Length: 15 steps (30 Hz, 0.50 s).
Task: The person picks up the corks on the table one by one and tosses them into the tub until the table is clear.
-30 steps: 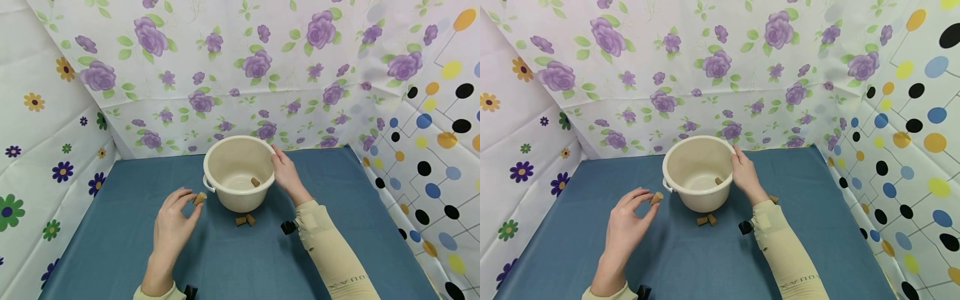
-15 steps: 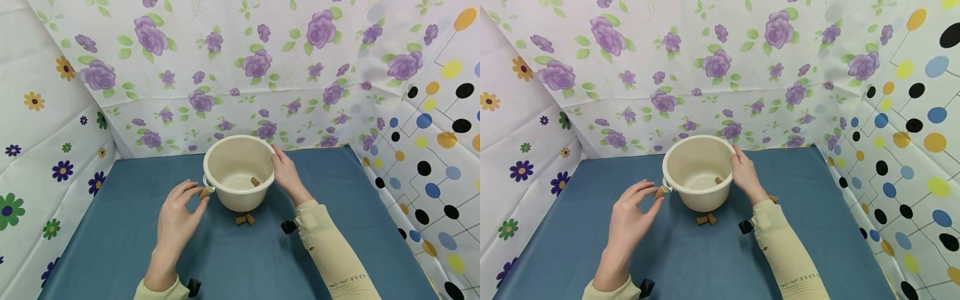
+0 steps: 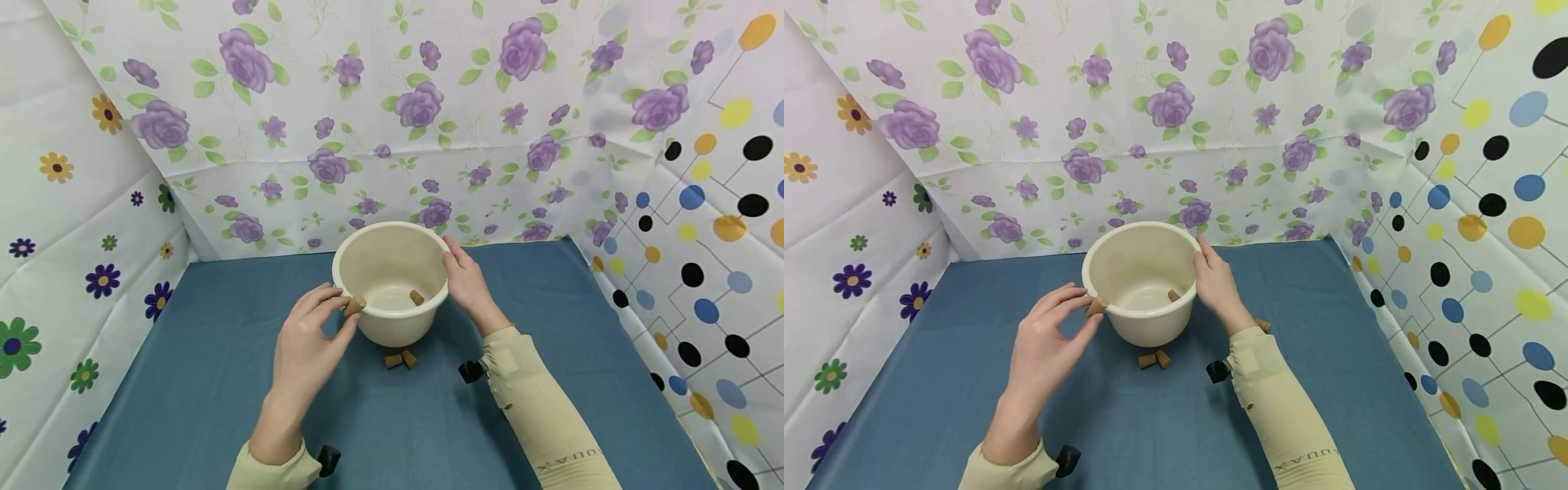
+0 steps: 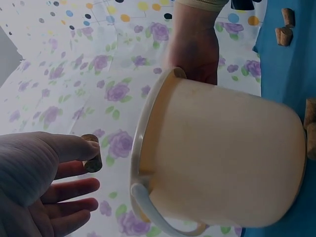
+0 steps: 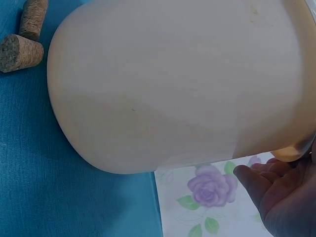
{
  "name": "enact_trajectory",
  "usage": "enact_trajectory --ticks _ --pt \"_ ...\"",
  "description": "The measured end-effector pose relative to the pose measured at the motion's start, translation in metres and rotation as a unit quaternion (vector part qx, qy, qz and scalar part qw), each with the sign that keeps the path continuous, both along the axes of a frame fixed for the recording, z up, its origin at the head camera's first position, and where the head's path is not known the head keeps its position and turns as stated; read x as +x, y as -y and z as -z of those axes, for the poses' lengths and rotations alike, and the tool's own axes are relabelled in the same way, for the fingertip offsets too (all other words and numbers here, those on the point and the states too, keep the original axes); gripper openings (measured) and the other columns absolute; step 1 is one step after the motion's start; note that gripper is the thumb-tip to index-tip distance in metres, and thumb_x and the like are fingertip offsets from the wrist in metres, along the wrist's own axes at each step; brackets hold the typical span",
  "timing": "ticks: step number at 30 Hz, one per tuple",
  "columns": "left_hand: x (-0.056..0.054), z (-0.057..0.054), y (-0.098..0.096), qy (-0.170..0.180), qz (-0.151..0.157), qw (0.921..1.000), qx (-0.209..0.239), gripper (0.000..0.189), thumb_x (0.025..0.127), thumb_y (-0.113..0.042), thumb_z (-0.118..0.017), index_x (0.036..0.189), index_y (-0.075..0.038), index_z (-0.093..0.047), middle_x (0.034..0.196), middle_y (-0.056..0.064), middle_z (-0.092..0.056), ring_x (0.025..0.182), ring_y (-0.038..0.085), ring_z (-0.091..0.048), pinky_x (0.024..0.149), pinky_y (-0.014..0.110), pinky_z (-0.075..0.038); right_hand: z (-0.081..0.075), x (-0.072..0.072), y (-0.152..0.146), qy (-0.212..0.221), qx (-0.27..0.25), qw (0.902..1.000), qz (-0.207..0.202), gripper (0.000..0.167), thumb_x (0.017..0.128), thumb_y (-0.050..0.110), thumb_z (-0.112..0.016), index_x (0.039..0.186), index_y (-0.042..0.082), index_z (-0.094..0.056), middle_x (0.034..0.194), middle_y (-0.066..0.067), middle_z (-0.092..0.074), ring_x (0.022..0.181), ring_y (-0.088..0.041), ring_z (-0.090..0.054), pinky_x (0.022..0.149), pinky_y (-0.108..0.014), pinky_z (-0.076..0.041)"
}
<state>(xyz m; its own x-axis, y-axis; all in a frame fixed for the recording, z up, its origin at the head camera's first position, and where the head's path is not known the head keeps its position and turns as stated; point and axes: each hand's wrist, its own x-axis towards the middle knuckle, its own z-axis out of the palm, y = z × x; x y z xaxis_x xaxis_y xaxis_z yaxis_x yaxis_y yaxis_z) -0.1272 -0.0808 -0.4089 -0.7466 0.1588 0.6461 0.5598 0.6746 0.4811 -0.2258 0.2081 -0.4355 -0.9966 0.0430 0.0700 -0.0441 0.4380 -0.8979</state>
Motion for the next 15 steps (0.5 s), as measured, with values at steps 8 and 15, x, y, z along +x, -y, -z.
enact_trajectory --ticks 8,15 --pt "-0.007 -0.008 -0.017 0.01 0.019 0.9996 -0.019 0.026 0.089 -0.014 -0.09 0.113 -0.004 -0.083 0.126 0.012 -0.074 0.131 0.03 -0.063 0.1 0.051 -0.058 -0.001 0.0 0.0 0.005 -0.001 1.0 0.001 0.057 0.118 0.037 -0.032 0.171 0.016 -0.029 0.174 -0.009 -0.029 0.159 -0.033 -0.03 0.127 -0.054 -0.028" --pt "-0.018 -0.013 -0.029 0.012 0.034 0.9989 -0.03 0.023 0.091 -0.015 -0.089 0.111 -0.006 -0.083 0.123 0.008 -0.075 0.118 0.027 -0.068 0.094 0.048 -0.06 -0.002 0.0 0.001 0.006 0.001 1.0 0.003 0.057 0.118 0.037 -0.032 0.171 0.017 -0.029 0.174 -0.009 -0.029 0.158 -0.033 -0.031 0.127 -0.054 -0.028"
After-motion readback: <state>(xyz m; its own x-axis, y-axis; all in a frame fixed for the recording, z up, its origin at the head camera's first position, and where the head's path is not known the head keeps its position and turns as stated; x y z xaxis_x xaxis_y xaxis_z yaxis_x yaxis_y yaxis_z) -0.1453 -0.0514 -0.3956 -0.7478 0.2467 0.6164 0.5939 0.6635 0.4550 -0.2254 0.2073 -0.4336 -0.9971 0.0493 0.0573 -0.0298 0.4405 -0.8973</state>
